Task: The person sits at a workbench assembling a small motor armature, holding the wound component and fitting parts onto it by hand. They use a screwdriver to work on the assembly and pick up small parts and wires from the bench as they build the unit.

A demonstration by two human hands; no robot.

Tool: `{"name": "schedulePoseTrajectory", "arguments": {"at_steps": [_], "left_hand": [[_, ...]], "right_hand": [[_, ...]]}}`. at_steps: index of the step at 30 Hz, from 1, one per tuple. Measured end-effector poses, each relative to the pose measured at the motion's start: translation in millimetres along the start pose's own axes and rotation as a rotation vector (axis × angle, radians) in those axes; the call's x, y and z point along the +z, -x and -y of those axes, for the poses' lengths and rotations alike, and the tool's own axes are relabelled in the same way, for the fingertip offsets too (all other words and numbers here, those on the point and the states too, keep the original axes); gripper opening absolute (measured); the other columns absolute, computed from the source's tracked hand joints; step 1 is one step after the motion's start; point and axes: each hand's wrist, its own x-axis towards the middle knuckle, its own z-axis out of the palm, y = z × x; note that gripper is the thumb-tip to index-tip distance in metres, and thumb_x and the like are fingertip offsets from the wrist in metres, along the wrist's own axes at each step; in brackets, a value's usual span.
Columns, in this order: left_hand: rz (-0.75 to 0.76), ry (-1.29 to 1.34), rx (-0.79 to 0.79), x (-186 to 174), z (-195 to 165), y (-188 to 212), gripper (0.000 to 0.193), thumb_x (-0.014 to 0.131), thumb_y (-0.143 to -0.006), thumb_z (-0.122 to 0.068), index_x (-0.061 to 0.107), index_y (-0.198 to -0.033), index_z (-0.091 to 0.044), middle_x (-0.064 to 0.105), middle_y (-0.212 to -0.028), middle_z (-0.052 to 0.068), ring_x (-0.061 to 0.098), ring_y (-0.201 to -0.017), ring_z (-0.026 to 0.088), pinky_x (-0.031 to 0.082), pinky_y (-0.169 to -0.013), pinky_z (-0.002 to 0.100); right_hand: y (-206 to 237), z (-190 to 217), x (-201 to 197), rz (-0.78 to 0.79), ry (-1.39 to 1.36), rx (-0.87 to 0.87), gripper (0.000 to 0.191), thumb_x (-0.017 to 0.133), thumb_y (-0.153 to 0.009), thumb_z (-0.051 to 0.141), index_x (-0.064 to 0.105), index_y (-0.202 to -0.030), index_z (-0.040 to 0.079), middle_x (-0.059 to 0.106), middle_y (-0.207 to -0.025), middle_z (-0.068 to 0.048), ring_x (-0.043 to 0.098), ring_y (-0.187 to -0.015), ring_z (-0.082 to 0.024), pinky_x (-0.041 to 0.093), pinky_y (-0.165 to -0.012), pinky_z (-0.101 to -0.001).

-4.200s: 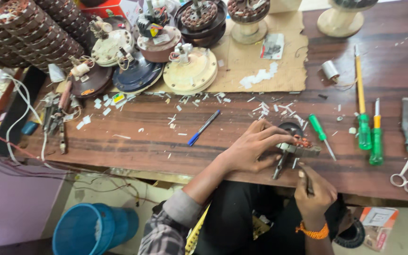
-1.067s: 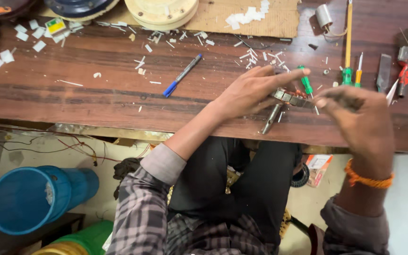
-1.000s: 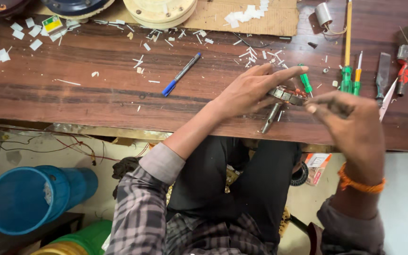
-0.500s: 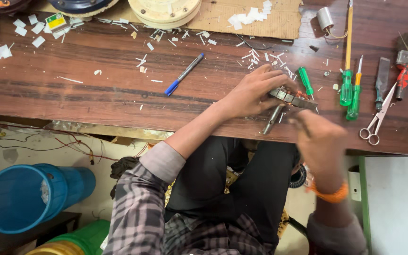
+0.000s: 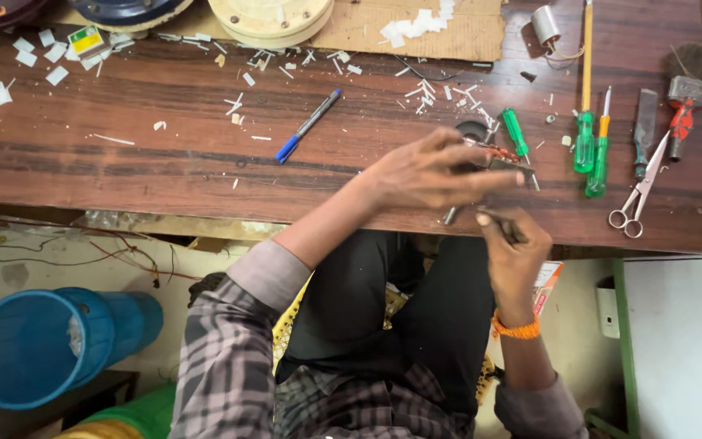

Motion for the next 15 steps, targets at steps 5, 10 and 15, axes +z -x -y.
{"name": "schedulePoseTrajectory", "arguments": {"at_steps": [5,10,15], "left_hand": [[-0.007,-0.076,-0.017,8,-17,13,0.033,0.071,-0.096,-0.026,0.071,-0.125,-0.011,0.059,-0.128,-0.004,0.059,-0.1,0.015,0.052,-0.088,0.032],[0.108,0.059,-0.21,11,-31,15,0.023,0.071,-0.086,-0.023,0.072,-0.108,-0.018,0.068,-0.12,-0.002,0.067,-0.077,0.014,0.054,-0.071,0.03],[-0.153,0.49,-0.67,9,-52,8,0.012,0.077,-0.093,-0.022,0.076,-0.1,-0.013,0.07,-0.1,0.001,0.072,-0.083,0.02,0.057,-0.07,0.033]], "right_hand": [[-1,38,-41,0.101,0.331,-0.222,0.01,0.078,-0.093,0.002,0.076,-0.103,0.002,0.063,-0.079,0.0,0.05,-0.066,-0.003,0.04,-0.06,-0.0247],[-22,84,-63,0.412,0.452,-0.276,0.016,0.08,-0.084,0.006,0.077,-0.1,0.004,0.066,-0.075,-0.004,0.052,-0.059,-0.006,0.041,-0.053,-0.0279],[-43,115,-48,0.302,0.541,-0.273,0.011,0.082,-0.093,0.008,0.077,-0.101,0.004,0.059,-0.072,-0.007,0.043,-0.061,-0.01,0.035,-0.056,-0.0288]]}}
